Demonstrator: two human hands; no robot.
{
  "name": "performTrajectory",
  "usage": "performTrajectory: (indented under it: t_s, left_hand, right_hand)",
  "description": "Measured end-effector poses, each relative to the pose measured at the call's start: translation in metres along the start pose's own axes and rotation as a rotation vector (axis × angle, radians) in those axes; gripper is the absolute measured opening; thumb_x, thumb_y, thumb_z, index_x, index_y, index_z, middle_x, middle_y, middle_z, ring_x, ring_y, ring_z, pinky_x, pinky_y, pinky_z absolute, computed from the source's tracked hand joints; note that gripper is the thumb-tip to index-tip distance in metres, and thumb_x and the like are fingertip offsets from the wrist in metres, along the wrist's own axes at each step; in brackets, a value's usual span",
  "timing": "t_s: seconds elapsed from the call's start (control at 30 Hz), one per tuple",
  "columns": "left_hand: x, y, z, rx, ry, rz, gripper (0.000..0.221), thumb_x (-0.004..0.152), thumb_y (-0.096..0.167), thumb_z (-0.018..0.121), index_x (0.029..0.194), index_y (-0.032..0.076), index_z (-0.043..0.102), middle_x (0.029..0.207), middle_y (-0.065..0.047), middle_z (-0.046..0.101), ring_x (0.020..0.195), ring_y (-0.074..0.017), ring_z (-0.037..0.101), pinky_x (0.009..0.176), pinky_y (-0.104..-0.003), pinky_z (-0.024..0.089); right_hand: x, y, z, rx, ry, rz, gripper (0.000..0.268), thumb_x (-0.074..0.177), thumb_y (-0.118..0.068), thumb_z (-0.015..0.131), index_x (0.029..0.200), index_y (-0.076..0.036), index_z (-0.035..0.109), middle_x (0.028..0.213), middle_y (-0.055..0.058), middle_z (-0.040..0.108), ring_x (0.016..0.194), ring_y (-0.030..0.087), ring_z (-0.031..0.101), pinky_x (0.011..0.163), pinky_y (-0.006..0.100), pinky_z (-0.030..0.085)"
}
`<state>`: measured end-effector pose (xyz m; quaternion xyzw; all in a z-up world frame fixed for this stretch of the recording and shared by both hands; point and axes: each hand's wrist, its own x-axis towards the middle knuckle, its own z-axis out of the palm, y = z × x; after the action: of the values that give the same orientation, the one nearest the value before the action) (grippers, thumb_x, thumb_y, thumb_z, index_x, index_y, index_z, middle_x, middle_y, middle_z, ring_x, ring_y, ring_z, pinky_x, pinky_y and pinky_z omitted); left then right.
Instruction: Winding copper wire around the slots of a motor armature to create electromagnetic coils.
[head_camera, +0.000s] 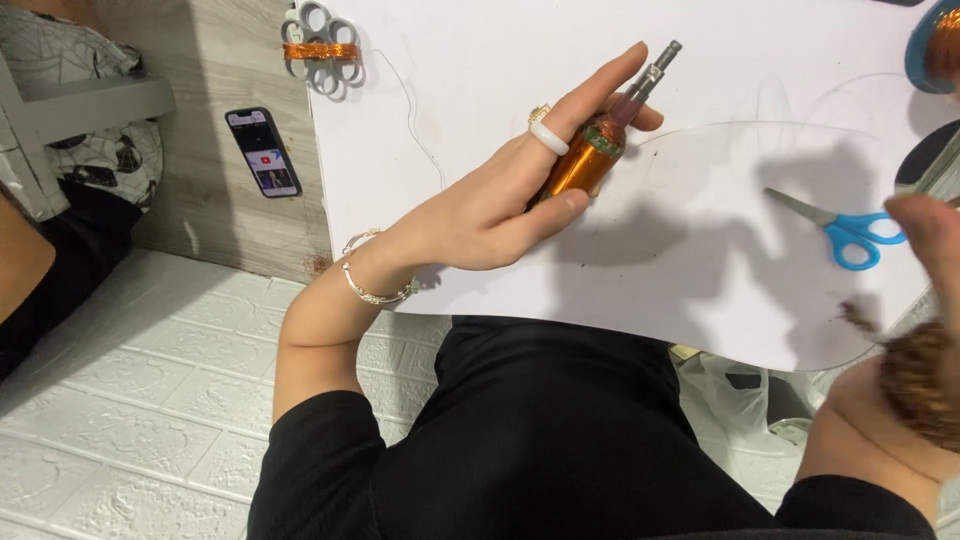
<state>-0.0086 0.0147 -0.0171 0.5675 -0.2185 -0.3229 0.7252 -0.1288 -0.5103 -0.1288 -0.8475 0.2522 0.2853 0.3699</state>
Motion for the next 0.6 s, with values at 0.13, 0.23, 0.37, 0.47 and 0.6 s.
performTrajectory:
  t_s: [0.13, 0.23, 0.37, 0.47, 0.6]
  left_hand:
    - [0.0, 0.001, 0.0, 0.036, 0.005, 0.001, 0.06, 0.119, 0.021, 0.037, 0.167, 0.016, 0.0, 0.142, -0.015, 0.044, 0.163, -0.0271, 0.045, 0.104, -0.029, 0.049]
    - [-0.001, 0.004, 0.0, 0.059, 0.001, 0.017, 0.058, 0.121, 0.029, 0.035, 0.167, 0.019, 0.0, 0.167, -0.02, 0.041, 0.161, -0.0237, 0.045, 0.108, -0.029, 0.047]
    - [-0.003, 0.007, 0.0, 0.024, 0.01, 0.005, 0.062, 0.12, 0.017, 0.04, 0.167, 0.02, 0.001, 0.163, -0.019, 0.044, 0.154, -0.0231, 0.047, 0.116, -0.031, 0.049]
    - [-0.002, 0.006, 0.0, 0.058, 0.023, 0.018, 0.06, 0.121, 0.023, 0.039, 0.167, 0.019, 0.001, 0.161, -0.018, 0.046, 0.167, -0.0257, 0.042, 0.126, -0.033, 0.045]
    - [-0.003, 0.005, 0.002, 0.11, 0.042, 0.021, 0.057, 0.123, 0.022, 0.037, 0.167, 0.018, 0.001, 0.146, -0.018, 0.057, 0.163, -0.0252, 0.05, 0.12, -0.032, 0.045]
  right_hand:
    - [-0.105, -0.262, 0.058, -0.072, 0.166, -0.917, 0.01, 0.116, 0.023, 0.066, 0.126, 0.026, 0.066, 0.116, 0.035, 0.052, 0.112, 0.049, 0.049, 0.107, 0.055, 0.041]
    - [-0.093, -0.302, 0.081, -0.082, 0.092, -1.398, 0.009, 0.094, 0.03, 0.074, 0.099, 0.022, 0.074, 0.09, 0.027, 0.064, 0.072, 0.029, 0.057, 0.067, 0.038, 0.045]
    - [-0.099, -0.309, 0.107, 0.004, 0.107, -1.206, 0.006, 0.097, 0.023, 0.074, 0.102, 0.019, 0.072, 0.087, 0.026, 0.063, 0.069, 0.031, 0.059, 0.061, 0.035, 0.047]
    - [-0.094, -0.305, 0.114, -0.027, 0.199, -1.218, 0.005, 0.1, 0.02, 0.072, 0.105, 0.018, 0.072, 0.092, 0.024, 0.061, 0.075, 0.033, 0.059, 0.067, 0.04, 0.048]
    - [-0.083, -0.305, 0.118, -0.193, 0.422, -1.455, 0.012, 0.104, 0.012, 0.059, 0.104, 0.018, 0.069, 0.103, 0.03, 0.064, 0.098, 0.052, 0.065, 0.095, 0.065, 0.052]
